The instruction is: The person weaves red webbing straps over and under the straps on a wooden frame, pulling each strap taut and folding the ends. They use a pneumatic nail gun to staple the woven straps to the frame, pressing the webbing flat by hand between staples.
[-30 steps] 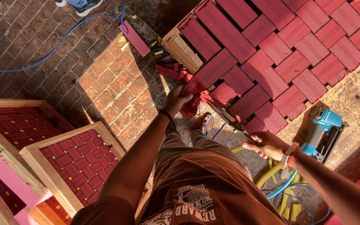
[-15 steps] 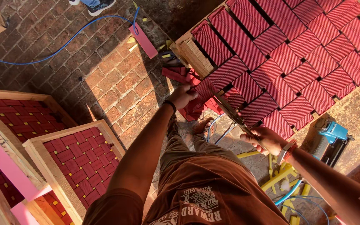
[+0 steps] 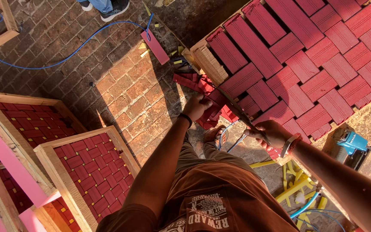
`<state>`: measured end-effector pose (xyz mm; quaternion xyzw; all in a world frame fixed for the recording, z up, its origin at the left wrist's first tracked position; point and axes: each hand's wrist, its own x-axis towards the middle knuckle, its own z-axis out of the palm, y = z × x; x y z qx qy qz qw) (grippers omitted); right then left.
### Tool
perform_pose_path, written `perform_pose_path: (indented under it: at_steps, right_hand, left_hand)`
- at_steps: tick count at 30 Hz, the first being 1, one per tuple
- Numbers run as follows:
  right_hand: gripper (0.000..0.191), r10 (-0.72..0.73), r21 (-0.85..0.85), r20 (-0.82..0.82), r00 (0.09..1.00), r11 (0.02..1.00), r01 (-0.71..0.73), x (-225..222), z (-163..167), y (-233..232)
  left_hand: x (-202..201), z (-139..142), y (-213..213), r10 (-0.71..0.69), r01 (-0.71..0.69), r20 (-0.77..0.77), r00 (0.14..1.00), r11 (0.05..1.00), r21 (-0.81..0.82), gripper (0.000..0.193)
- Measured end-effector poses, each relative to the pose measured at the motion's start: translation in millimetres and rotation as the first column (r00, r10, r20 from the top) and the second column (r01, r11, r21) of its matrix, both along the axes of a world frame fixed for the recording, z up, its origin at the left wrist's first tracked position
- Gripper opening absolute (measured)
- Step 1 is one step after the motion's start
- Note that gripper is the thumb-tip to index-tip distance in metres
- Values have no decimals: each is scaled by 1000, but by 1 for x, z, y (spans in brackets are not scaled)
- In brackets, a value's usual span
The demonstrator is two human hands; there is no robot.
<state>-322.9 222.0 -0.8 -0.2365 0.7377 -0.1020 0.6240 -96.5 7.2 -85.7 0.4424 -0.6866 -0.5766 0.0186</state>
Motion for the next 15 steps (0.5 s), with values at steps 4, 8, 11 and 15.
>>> perform_pose_path:
  at_steps: [4, 8, 11, 15]
  right_hand:
    - [52, -15, -133, 88, 996, 991, 27, 6, -10, -26]
    - [46, 57, -105, -46, 997, 993, -61, 10, -8, -28]
    - [41, 5, -152, -42, 999, 988, -11, 6, -1, -11]
    - [34, -442, -251, 40, 896, 864, 437, -25, -3, 5]
  left_hand:
    - [0, 4, 1, -5, 5, -12, 1000, 1000, -2, 35]
    - [4, 16, 9, -108, 116, 90, 990, 990, -86, 37]
    - [10, 30, 22, -150, 160, 113, 982, 984, -82, 41]
    - [19, 66, 7, -32, 31, -23, 999, 999, -39, 44]
